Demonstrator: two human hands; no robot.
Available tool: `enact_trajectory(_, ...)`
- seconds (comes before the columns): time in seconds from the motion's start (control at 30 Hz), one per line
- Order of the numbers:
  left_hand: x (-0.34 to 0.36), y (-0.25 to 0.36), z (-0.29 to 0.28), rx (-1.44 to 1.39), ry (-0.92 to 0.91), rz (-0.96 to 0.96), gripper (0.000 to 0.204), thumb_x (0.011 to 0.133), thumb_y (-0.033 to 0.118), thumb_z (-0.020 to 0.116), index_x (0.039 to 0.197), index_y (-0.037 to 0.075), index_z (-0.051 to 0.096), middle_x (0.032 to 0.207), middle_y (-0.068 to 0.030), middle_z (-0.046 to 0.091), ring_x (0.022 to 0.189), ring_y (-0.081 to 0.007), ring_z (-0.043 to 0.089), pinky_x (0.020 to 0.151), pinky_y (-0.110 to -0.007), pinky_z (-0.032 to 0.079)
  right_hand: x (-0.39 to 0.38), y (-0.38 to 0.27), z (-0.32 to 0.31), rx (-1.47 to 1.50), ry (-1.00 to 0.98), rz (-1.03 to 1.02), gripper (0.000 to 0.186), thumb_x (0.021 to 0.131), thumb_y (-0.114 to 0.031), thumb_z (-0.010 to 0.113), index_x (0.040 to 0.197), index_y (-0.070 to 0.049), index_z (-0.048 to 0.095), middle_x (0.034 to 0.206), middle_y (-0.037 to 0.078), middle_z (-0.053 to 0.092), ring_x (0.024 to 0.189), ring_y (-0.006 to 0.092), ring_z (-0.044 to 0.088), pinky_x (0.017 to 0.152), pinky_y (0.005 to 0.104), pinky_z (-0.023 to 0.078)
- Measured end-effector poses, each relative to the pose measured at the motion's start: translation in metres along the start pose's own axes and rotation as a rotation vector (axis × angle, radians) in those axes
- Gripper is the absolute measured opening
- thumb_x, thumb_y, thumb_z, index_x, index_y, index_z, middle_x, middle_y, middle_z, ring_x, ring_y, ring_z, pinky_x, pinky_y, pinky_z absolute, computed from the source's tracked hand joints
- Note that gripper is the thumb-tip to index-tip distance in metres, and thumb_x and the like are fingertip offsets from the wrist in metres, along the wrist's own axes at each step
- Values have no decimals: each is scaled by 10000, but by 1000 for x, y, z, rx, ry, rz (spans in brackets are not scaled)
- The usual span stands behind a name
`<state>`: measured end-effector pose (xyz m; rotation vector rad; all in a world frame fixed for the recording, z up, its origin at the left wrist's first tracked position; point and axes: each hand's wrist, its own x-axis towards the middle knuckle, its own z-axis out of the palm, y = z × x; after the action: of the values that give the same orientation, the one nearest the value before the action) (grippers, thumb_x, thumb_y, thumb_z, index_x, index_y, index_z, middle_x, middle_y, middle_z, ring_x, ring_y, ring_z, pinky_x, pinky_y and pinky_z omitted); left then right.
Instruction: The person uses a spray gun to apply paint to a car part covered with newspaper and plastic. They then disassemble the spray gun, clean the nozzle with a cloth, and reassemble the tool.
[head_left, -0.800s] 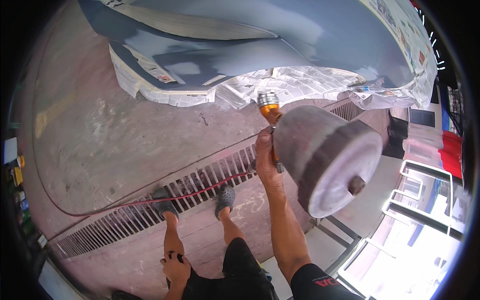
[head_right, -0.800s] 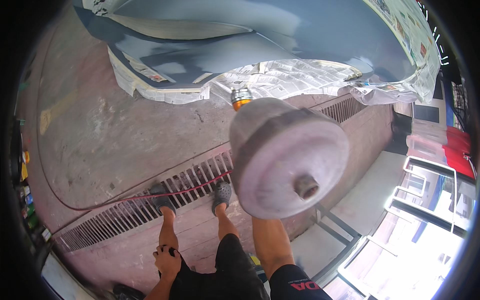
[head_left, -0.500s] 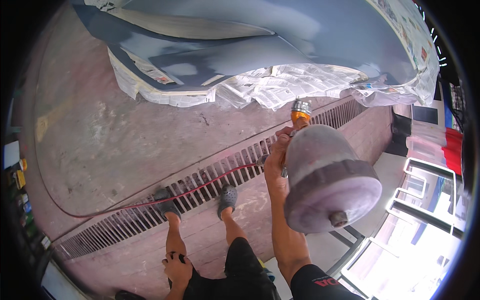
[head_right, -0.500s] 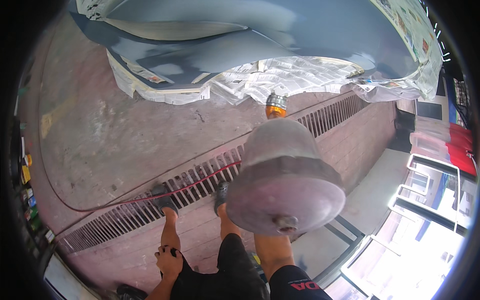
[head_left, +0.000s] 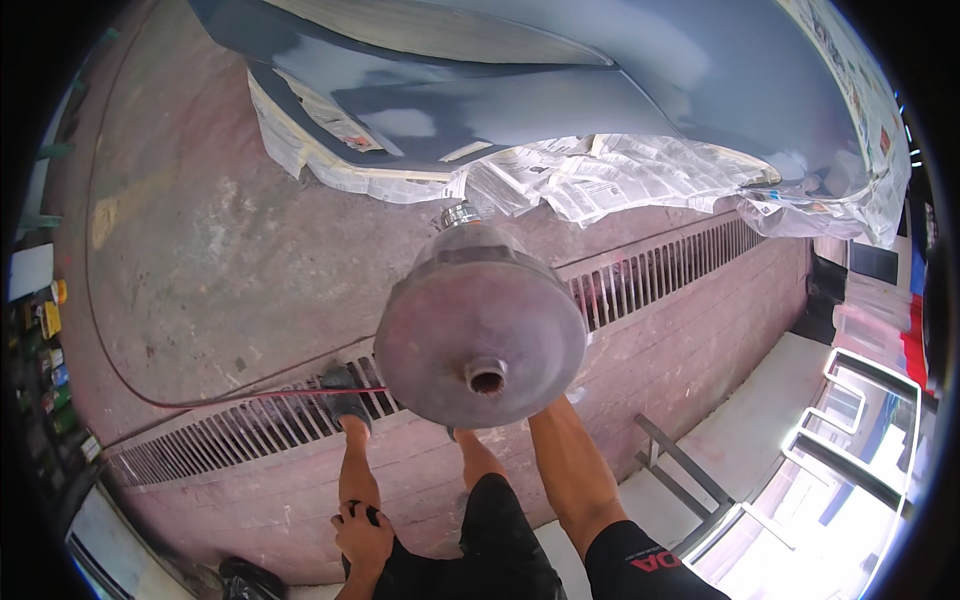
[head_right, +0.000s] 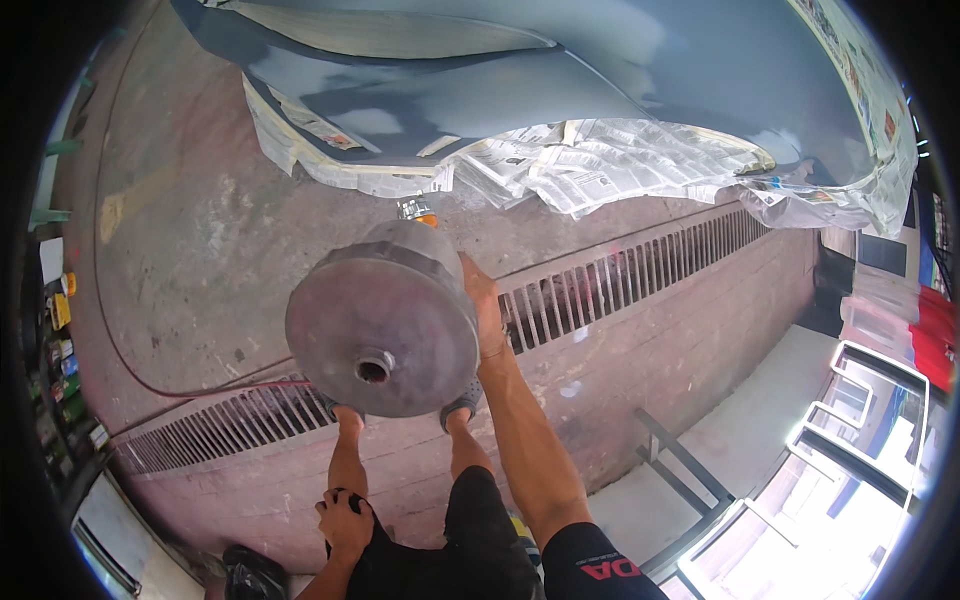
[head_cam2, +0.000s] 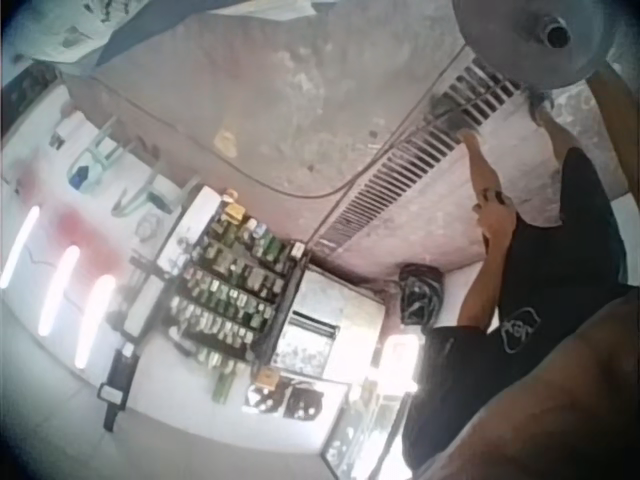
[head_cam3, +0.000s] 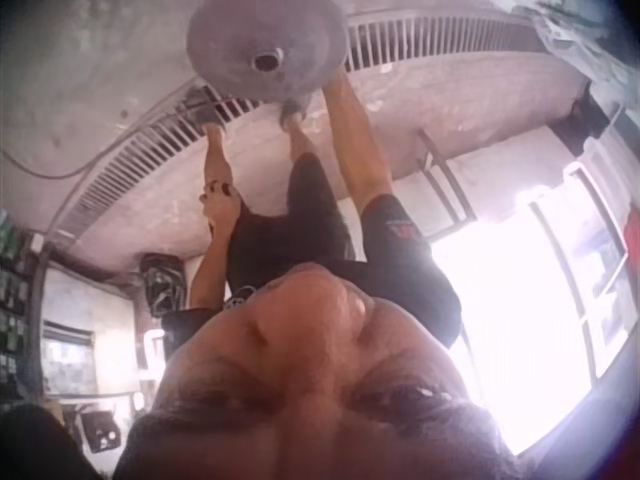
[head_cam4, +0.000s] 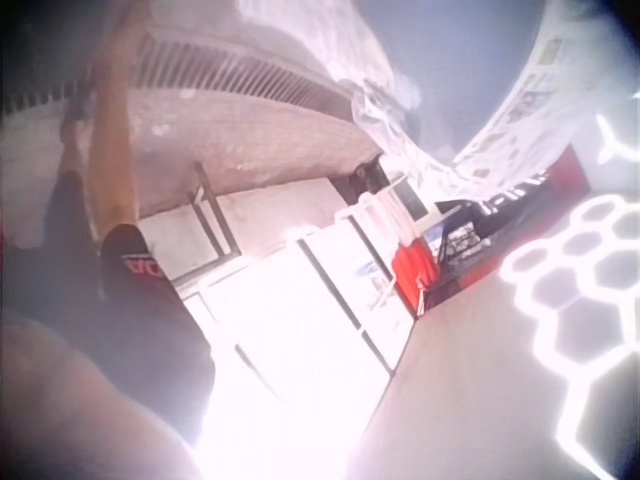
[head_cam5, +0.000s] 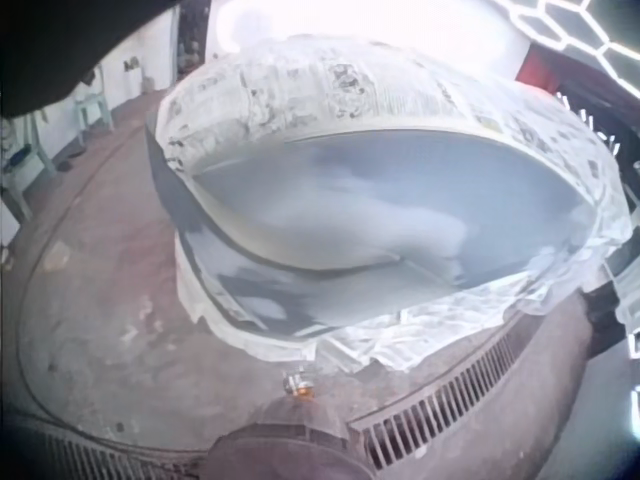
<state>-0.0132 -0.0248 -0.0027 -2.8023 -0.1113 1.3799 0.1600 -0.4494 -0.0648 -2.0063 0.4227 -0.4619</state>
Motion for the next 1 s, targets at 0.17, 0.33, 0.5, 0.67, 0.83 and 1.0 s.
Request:
enact_trajectory(0.17,-1,9,6,36,-23,-11,453,912,306,718,1284,49,696,1434,-189,563,1284,-445,545,927,-572,594,-12,20,-45,-4,43,84,344,1028,-286,686,1238,-19,633,962,91,642,853,271,641,773,390,516)
enact_trajectory(0.33,-2,17,9,61,-24,-9,454,919,306,716,1291,46,690,1437,-190,564,1296,-446,541,940,-564,593,-20,41,-111,-4,165,188,354,1001,-276,710,1231,-19,633,969,111,650,849,291,655,770,395,527)
enact_trajectory(0.5,-4,24,10,69,-28,-12,457,921,312,716,1290,44,688,1437,-192,566,1304,-448,536,949,-574,587,-23,49,-155,-19,256,238,366,975,-266,734,1224,-19,632,976,132,658,845,311,669,767,400,538)
enact_trajectory(0.67,-4,31,9,58,-45,-43,453,921,316,712,1287,49,691,1433,-197,568,1299,-457,537,953,-580,580,-22,49,-129,-44,232,188,381,948,-257,759,1217,-18,632,982,152,666,841,331,683,763,406,549)
enact_trajectory(0.83,-9,31,17,26,-13,-49,461,912,314,718,1285,44,689,1436,-198,566,1291,-461,539,954,-580,577,-10,49,-69,-66,115,44,398,922,-247,783,1210,-18,632,989,172,673,837,351,697,760,411,560)
enact_trajectory(1.0,-9,36,22,16,-5,-66,457,906,308,724,1271,35,696,1434,-199,567,1286,-460,540,945,-583,581,11,49,-22,-20,6,-69,417,895,-237,807,1204,-18,632,996,192,681,834,371,711,757,416,571)
